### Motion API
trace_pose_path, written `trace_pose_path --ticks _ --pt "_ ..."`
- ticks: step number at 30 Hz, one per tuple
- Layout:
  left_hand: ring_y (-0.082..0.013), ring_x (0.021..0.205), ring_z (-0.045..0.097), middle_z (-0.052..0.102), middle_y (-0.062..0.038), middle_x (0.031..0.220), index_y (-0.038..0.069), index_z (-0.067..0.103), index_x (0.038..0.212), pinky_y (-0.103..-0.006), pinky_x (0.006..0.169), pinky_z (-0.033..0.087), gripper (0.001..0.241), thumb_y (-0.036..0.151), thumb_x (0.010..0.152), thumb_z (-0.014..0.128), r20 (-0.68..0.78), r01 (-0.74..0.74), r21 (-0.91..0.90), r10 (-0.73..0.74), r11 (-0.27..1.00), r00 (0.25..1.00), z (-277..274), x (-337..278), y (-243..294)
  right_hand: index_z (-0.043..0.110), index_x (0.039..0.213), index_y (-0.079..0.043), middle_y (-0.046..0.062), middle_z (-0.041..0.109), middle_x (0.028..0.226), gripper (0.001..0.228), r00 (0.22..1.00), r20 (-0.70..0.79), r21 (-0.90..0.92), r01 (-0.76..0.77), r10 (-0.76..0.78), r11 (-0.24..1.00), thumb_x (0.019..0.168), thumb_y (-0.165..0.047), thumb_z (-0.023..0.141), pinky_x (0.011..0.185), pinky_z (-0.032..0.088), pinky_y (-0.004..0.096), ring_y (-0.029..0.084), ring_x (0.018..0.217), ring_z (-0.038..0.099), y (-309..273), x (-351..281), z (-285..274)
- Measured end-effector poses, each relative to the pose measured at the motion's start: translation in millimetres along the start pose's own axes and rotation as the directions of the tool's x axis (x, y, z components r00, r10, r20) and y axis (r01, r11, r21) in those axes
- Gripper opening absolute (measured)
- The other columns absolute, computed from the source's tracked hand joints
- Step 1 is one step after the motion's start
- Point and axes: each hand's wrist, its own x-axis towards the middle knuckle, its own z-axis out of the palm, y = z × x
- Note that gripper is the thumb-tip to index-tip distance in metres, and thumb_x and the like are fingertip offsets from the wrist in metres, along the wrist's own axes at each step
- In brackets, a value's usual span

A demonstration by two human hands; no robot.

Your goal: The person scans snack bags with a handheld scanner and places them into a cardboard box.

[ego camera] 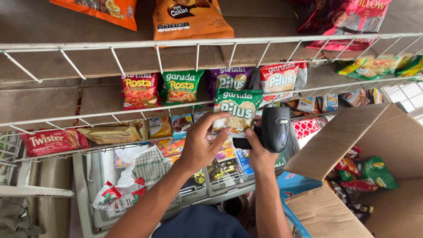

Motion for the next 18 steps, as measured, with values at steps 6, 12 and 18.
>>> trace_pose_path --ticks 6,12,18 --pt "-0.0163 0.107 0.071 0.067 -0.011 0.124 0.005 0.062 0.130 -0.0289 0.085 0.062 0.032 0.006 0.100 0.070 -0.018 -0.076 -0.072 0.075 0.994 0.997 -3 3 -1 0.060 0.115 -0.003 0.004 0.064 0.113 0.031 0.999 -0.033 -0.008 0.004 -0.005 1.000 0.090 0.002 0.078 0.091 0.050 0.028 0.012 0.102 0.059 1 7 3" --pt "-0.0188 0.095 0.073 0.069 -0.010 0.113 0.005 0.070 0.118 -0.0293 0.081 0.061 0.025 0.001 0.094 0.075 0.024 -0.087 0.022 0.086 0.996 0.996 16 14 5 0.061 0.112 -0.004 0.002 0.065 0.111 0.028 0.991 -0.129 -0.046 0.027 -0.033 0.999 0.089 -0.001 0.078 0.087 0.053 0.027 0.011 0.099 0.062 -31 20 -12" --pt "-0.0205 0.102 0.075 0.067 -0.011 0.118 0.004 0.070 0.118 -0.0294 0.085 0.066 0.025 -0.001 0.093 0.073 0.148 -0.139 -0.124 0.156 0.983 0.977 60 34 13 0.073 0.105 0.000 0.004 0.075 0.092 0.022 1.000 -0.020 -0.500 -0.004 -0.007 0.866 0.088 -0.010 0.083 0.075 0.054 0.028 0.009 0.082 0.065 -125 30 -48"
